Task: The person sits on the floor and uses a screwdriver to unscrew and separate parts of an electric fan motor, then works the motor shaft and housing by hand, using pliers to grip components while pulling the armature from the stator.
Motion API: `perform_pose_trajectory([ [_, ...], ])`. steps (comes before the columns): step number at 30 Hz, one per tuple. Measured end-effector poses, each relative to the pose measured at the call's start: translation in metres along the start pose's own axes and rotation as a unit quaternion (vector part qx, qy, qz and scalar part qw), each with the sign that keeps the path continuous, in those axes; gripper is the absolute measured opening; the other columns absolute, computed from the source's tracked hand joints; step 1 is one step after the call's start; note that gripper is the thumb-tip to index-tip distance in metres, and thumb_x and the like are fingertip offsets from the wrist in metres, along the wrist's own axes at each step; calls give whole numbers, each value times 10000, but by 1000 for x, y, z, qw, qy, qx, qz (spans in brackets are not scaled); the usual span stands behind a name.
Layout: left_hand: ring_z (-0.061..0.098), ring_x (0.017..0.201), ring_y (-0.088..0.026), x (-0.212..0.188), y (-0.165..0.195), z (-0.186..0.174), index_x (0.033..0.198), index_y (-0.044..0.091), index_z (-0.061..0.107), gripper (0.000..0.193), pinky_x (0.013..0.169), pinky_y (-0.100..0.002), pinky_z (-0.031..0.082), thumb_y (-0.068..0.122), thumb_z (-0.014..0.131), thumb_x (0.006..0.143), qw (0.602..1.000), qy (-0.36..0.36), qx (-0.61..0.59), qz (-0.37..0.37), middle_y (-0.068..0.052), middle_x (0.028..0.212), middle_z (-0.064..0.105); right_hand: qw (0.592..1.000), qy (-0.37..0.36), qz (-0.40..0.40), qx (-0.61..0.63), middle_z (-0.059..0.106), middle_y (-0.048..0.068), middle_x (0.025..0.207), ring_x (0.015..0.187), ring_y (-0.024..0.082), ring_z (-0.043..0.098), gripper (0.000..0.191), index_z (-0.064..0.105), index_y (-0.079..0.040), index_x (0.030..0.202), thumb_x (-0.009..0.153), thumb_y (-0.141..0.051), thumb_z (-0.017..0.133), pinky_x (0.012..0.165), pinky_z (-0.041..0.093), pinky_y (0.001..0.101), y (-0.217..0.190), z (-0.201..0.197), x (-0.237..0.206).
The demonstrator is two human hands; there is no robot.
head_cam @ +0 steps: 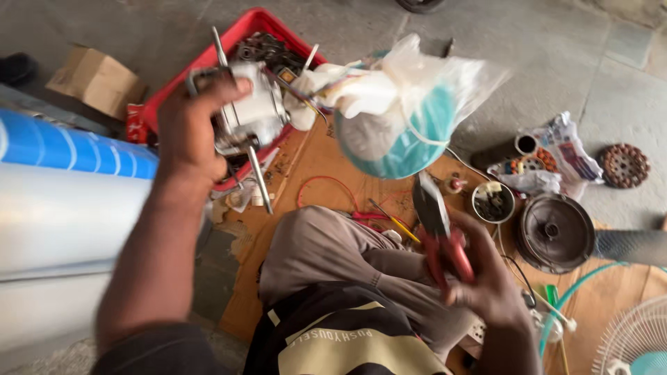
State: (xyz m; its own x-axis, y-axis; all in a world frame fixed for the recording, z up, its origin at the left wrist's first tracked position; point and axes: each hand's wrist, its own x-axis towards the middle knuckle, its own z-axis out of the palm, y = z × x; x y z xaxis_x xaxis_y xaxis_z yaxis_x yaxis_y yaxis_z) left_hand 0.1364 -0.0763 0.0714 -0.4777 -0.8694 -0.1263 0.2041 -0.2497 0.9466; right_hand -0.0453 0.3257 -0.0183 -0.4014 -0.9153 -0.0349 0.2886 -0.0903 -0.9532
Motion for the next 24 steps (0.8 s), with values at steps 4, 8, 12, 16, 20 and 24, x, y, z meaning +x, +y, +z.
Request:
perform_pose_trajectory([
  [4,732,932,-212,-24,-30,-17,1364,-54,577,730,849,-361,624,45,845,692,997,-3,-72,28,-122,1070,724,991,-58,-1,118,572,143,1241,1046,222,624,1160,338,20,1580,683,-269,1015,885,548,394,-22,56,73],
  [8,719,975,-215,-28,-58,-11,1442,-63,511,850,866,-368,628,-32,857,667,995,-16,-89,39,-101,1105,726,991,-60,-49,110,576,141,1353,1050,213,667,866,357,-49,1537,840,-84,869,865,577,377,-39,107,127],
  [12,719,981,-194,-29,-69,-4,1456,-62,523,826,889,-333,604,-21,858,702,998,-25,-31,52,-109,1112,737,999,-25,18,8,563,111,1422,993,233,718,716,364,-54,1455,847,46,727,784,605,381,-40,128,160],
  [16,733,925,-183,-32,-79,2,1430,-61,527,795,839,-332,621,-5,845,704,997,-20,-66,28,-109,1082,744,995,-3,90,48,594,217,1217,981,254,728,670,382,-3,1490,905,75,698,822,630,397,-34,125,162],
  [20,710,923,-151,-31,-96,9,1400,-54,540,755,822,-302,612,-49,852,712,997,-6,-69,45,-86,1070,728,985,-39,88,140,658,190,1244,882,228,707,666,366,-3,1475,892,44,684,696,596,379,-31,129,161],
  [24,680,848,-123,-25,-107,13,1327,-24,580,593,687,-293,591,-56,802,778,993,15,-114,17,-51,1018,711,996,-30,88,-1,685,139,1171,873,189,715,668,358,-31,1444,871,29,696,723,617,355,-32,150,166],
])
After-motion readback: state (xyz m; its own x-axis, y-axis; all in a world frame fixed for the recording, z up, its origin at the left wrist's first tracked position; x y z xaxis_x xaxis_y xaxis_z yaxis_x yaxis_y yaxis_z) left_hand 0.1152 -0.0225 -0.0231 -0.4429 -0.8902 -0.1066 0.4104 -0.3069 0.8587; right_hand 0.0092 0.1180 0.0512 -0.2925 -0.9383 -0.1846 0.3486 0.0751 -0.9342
